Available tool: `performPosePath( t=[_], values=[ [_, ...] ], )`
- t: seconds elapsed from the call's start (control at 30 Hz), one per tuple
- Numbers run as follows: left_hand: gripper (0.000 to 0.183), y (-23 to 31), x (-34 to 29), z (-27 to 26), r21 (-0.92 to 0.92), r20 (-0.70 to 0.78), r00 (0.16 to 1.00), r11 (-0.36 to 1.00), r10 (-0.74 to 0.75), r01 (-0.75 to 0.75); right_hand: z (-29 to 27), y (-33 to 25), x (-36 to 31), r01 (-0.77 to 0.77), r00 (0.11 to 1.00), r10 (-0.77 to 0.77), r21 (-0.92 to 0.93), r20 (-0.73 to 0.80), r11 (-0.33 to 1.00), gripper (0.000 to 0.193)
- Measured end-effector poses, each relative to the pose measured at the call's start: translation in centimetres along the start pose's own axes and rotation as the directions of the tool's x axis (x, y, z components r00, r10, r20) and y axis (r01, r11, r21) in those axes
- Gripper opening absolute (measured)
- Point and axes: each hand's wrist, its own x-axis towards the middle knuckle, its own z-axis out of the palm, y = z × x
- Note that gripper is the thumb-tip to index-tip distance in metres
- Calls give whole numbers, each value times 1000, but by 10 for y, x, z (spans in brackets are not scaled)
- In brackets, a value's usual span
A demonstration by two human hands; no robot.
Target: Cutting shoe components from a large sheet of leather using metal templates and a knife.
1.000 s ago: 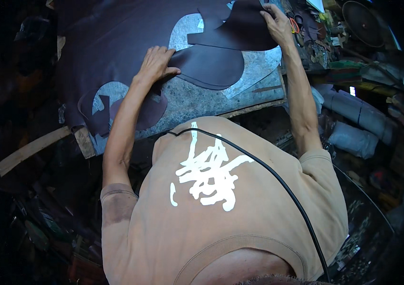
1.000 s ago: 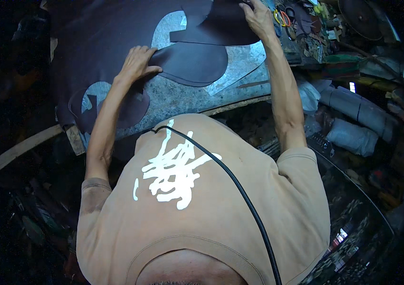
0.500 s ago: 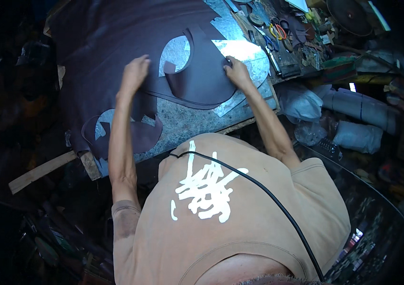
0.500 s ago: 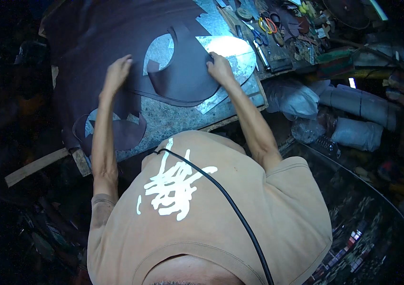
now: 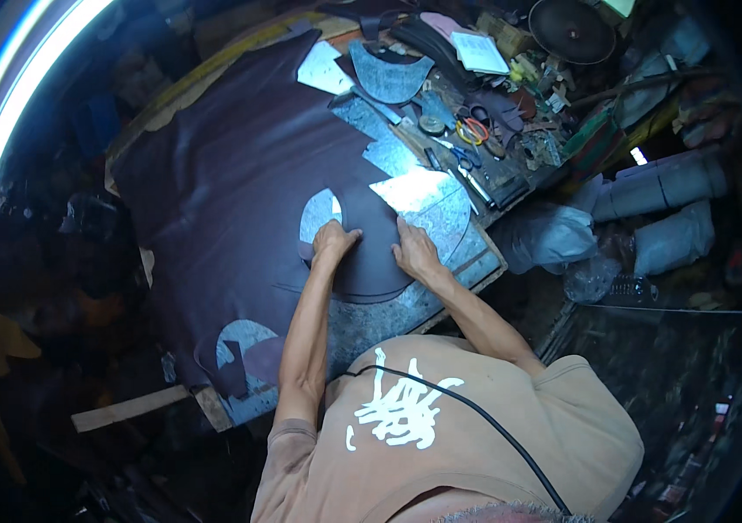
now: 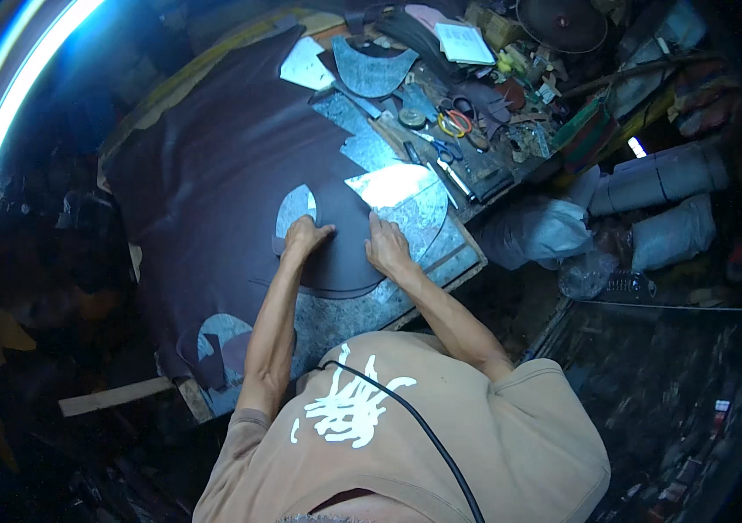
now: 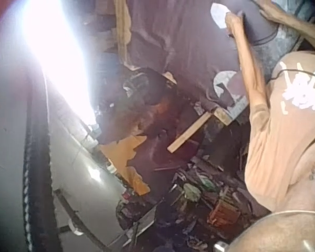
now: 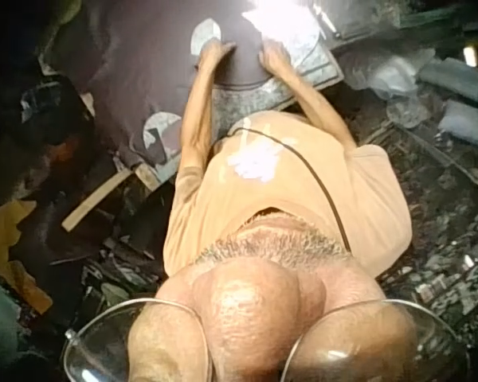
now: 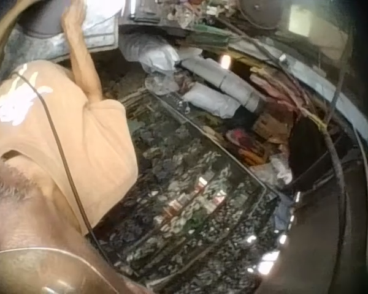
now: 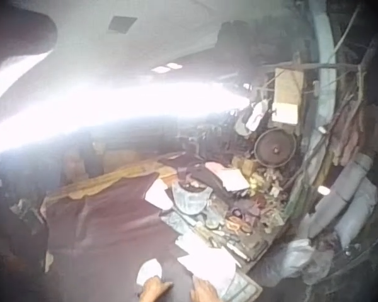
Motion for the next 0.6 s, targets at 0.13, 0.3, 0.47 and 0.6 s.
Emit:
performPosePath(
  t=[0.13,0.3,0.47,0.6],
  values=[
    [46,-22,18,-3,-412,288,954,910,83,46,3,13,9,-7,1000,6,85,2,996,67],
    [34,-1,-40,-61,-655,179,925,742,336,-143,-25,23,15,17,1000,-6,529,-23,848,73],
    [49,-1,-77,-93,-882,-159,915,363,371,-301,-57,-14,18,-78,972,-165,892,167,446,60],
    [60,-11,-81,-79,-650,-312,903,627,295,-429,-30,-27,13,113,992,-113,753,-52,649,50]
  ],
)
